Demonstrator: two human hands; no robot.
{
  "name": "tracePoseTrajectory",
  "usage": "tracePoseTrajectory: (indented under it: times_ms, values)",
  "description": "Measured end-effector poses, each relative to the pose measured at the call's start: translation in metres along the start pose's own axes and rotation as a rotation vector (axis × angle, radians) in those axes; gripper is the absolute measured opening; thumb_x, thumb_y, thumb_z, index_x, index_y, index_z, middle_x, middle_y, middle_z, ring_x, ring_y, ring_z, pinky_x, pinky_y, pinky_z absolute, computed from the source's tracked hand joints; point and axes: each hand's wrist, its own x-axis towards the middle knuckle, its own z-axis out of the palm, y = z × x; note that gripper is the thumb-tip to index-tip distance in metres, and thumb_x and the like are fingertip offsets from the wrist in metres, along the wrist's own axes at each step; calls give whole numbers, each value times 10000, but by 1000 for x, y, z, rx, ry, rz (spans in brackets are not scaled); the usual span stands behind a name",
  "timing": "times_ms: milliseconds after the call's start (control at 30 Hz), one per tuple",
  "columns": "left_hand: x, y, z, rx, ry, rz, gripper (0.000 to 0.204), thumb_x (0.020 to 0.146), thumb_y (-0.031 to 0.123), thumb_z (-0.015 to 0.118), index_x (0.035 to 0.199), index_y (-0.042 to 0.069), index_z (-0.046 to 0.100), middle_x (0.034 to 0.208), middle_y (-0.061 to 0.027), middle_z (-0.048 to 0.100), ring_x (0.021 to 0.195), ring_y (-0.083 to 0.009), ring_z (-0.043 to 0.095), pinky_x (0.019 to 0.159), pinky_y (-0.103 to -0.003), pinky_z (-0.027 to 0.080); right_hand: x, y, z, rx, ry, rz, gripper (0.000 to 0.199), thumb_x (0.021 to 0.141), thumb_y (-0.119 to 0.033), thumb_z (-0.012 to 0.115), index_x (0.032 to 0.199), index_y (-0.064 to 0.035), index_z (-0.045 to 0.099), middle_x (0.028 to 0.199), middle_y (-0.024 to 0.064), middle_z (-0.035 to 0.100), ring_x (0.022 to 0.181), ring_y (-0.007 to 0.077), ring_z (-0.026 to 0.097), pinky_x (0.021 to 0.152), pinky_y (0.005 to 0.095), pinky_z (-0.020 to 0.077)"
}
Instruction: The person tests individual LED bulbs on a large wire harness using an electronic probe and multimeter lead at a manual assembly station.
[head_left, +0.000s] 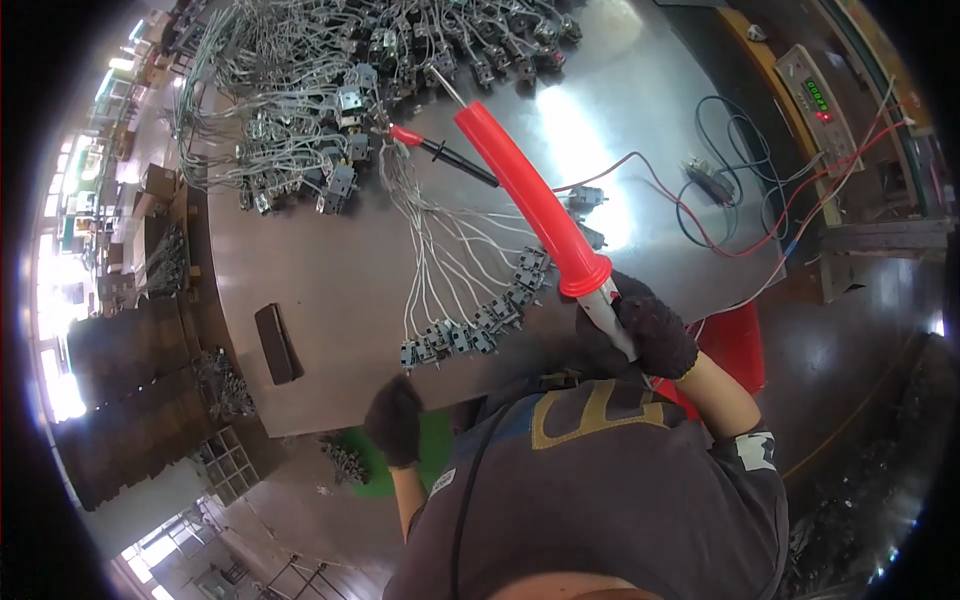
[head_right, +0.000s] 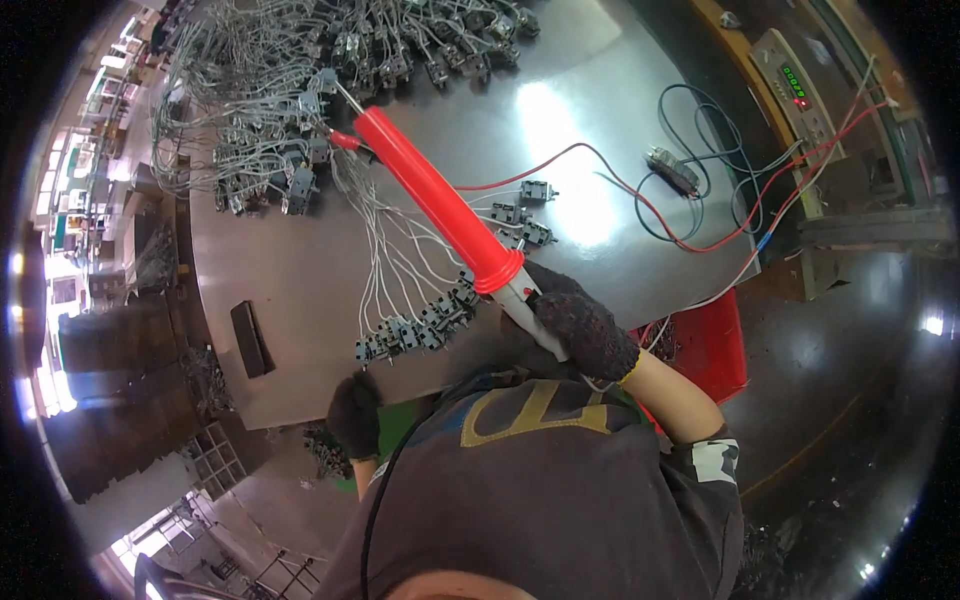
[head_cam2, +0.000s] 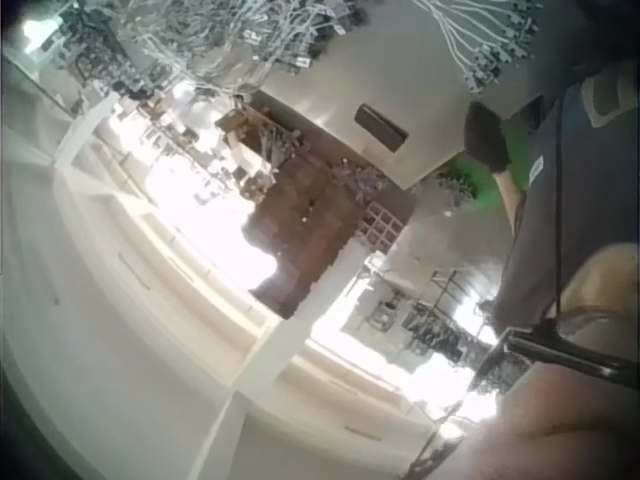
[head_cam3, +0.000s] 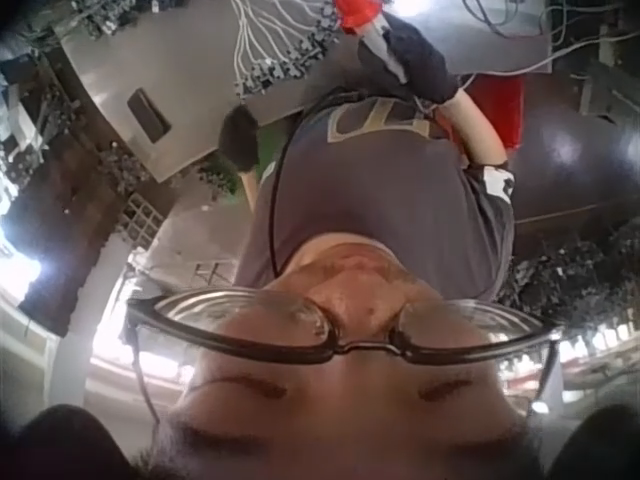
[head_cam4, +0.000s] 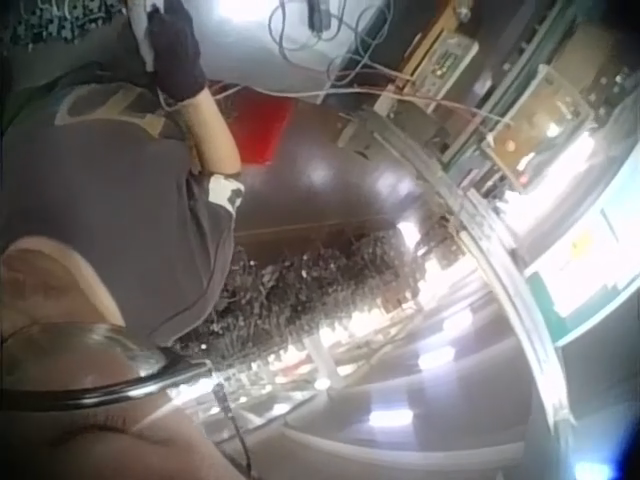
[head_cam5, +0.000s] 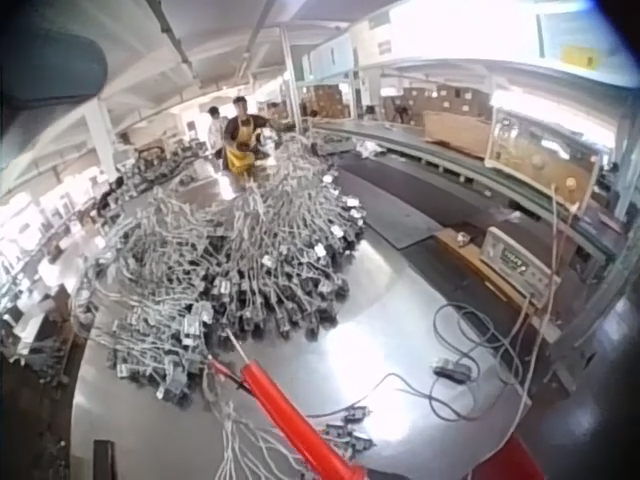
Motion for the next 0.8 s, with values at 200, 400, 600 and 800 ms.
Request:
tracePoseTrajectory:
  times_ms: [200, 400, 600, 800]
  values:
    - [-33, -28, 39, 136, 228, 203, 115, 973, 128, 636, 923, 126, 740, 882, -94, 745, 772, -313, 710, 691, -426, 564, 34, -65, 19, -199, -216, 288, 496, 971, -173, 666, 1440, -23, 605, 1362, 188, 669, 1247, 298, 654, 1073, 402, 508]
    - [-30, -33, 44, 237, 291, 166, 195, 977, 122, 600, 828, 174, 713, 790, -39, 718, 709, -284, 684, 654, -413, 547, 52, -48, 33, 26, -176, -172, 556, 966, -227, 705, 1456, 8, 585, 1380, 204, 668, 1294, 314, 634, 1105, 419, 489]
    - [-19, -16, 38, 244, 270, 144, 193, 987, 132, 599, 866, 187, 739, 778, -43, 729, 689, -272, 690, 663, -416, 558, 52, -56, 35, 21, -222, 41, 871, 890, -530, 663, 1555, 2, 482, 1399, 194, 639, 1237, 257, 614, 1101, 425, 448]
    - [-17, -22, 42, 188, 280, 98, 169, 982, 151, 620, 862, 185, 734, 759, -48, 714, 693, -292, 691, 643, -423, 553, 48, -53, 32, 143, -208, 3, 734, 938, -421, 692, 1509, 11, 528, 1353, 167, 686, 1249, 265, 648, 1114, 407, 471]
